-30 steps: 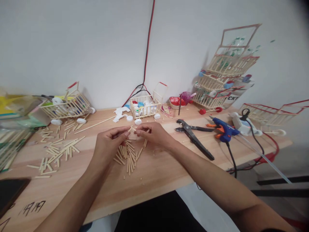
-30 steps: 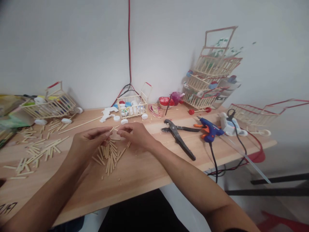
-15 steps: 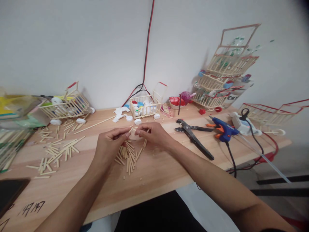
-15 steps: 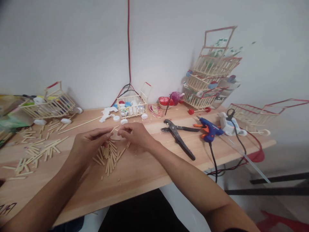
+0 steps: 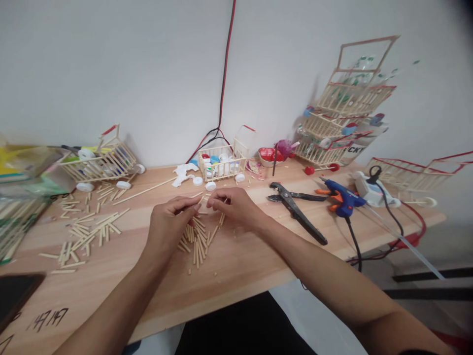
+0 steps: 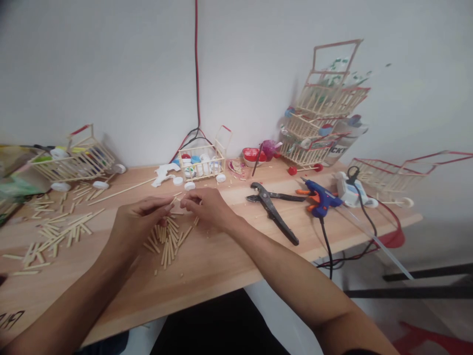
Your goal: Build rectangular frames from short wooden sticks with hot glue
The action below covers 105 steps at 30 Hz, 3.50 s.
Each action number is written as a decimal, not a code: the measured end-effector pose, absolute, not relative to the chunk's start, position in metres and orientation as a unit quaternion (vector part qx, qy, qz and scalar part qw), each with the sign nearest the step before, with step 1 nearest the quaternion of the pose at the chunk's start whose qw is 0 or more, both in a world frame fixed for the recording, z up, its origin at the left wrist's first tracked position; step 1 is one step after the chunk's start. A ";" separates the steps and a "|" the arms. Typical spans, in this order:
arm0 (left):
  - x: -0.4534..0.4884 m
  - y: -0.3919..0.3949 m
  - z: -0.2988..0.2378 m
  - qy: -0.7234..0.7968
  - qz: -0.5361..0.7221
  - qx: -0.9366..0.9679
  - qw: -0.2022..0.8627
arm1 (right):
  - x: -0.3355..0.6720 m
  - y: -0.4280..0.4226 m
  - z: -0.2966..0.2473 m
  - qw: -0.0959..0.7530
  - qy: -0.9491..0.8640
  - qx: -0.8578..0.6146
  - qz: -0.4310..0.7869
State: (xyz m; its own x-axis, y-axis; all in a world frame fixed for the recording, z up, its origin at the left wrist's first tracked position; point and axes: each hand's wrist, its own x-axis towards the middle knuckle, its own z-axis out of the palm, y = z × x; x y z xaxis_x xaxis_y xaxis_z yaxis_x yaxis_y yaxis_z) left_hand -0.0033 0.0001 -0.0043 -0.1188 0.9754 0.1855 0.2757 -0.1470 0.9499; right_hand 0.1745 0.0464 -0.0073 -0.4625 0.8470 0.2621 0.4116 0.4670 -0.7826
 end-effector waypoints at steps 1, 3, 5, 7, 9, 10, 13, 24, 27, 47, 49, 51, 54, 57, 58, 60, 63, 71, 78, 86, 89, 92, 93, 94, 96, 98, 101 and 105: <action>-0.003 0.000 -0.004 0.553 0.504 0.567 0.346 | 0.175 0.046 -0.007 0.333 -0.790 -0.398 0.326; -0.002 0.000 -0.003 0.553 0.504 0.567 0.344 | 0.174 0.046 -0.007 0.334 -0.790 -0.399 0.324; -0.001 0.000 -0.003 0.555 0.502 0.568 0.342 | 0.174 0.047 -0.008 0.335 -0.789 -0.399 0.325; -0.001 0.000 -0.001 0.558 0.502 0.567 0.339 | 0.174 0.047 -0.008 0.335 -0.789 -0.398 0.328; 0.000 -0.001 -0.001 0.559 0.503 0.567 0.336 | 0.174 0.046 -0.008 0.335 -0.789 -0.398 0.327; 0.000 -0.001 0.000 0.560 0.503 0.566 0.336 | 0.174 0.046 -0.008 0.335 -0.790 -0.398 0.325; 0.001 -0.002 0.000 0.558 0.508 0.562 0.340 | 0.175 0.046 -0.008 0.336 -0.791 -0.396 0.323; 0.001 -0.001 0.000 0.552 0.507 0.570 0.338 | 0.174 0.045 -0.009 0.340 -0.792 -0.394 0.319; 0.001 0.000 -0.002 0.554 0.505 0.570 0.336 | 0.174 0.044 -0.008 0.340 -0.792 -0.395 0.317; 0.002 -0.001 -0.001 0.551 0.510 0.568 0.336 | 0.174 0.044 -0.009 0.344 -0.795 -0.389 0.314; 0.002 -0.001 0.000 0.553 0.508 0.569 0.336 | 0.174 0.044 -0.009 0.341 -0.795 -0.391 0.314; 0.002 -0.002 0.001 0.554 0.506 0.569 0.337 | 0.174 0.044 -0.008 0.337 -0.795 -0.396 0.313; 0.003 -0.002 0.001 0.554 0.507 0.567 0.338 | 0.174 0.044 -0.008 0.335 -0.797 -0.395 0.311; 0.003 -0.002 0.001 0.553 0.507 0.566 0.341 | 0.174 0.044 -0.008 0.335 -0.797 -0.397 0.309; 0.003 -0.002 0.001 0.554 0.507 0.566 0.340 | 0.175 0.044 -0.008 0.335 -0.796 -0.399 0.309; 0.003 -0.002 0.001 0.554 0.508 0.566 0.339 | 0.175 0.044 -0.009 0.336 -0.795 -0.398 0.311; 0.003 -0.001 0.000 0.556 0.507 0.565 0.338 | 0.174 0.045 -0.010 0.339 -0.796 -0.391 0.312; 0.002 -0.002 0.000 0.552 0.506 0.569 0.341 | 0.174 0.045 -0.008 0.337 -0.798 -0.394 0.308; 0.001 -0.001 -0.002 0.545 0.505 0.573 0.346 | 0.174 0.045 -0.009 0.343 -0.795 -0.390 0.313; 0.001 0.000 -0.004 0.552 0.503 0.569 0.344 | 0.174 0.045 -0.010 0.341 -0.792 -0.396 0.316; 0.001 0.001 -0.004 0.551 0.503 0.571 0.343 | 0.174 0.045 -0.010 0.338 -0.791 -0.399 0.317; 0.001 0.001 -0.003 0.549 0.506 0.570 0.342 | 0.174 0.045 -0.009 0.336 -0.791 -0.403 0.315; 0.001 0.001 -0.003 0.549 0.507 0.569 0.343 | 0.174 0.045 -0.009 0.336 -0.790 -0.404 0.316; 0.002 0.001 -0.003 0.550 0.508 0.566 0.344 | 0.174 0.045 -0.009 0.336 -0.790 -0.403 0.318; 0.002 0.001 -0.003 0.552 0.508 0.562 0.349 | 0.173 0.045 -0.009 0.336 -0.789 -0.403 0.320; 0.002 0.001 -0.004 0.553 0.507 0.559 0.352 | 0.173 0.046 -0.009 0.336 -0.789 -0.403 0.319; 0.002 0.001 -0.005 0.552 0.511 0.557 0.353 | 0.174 0.045 -0.010 0.339 -0.785 -0.405 0.324; 0.001 0.000 -0.005 0.550 0.511 0.558 0.354 | 0.173 0.045 -0.010 0.343 -0.783 -0.402 0.329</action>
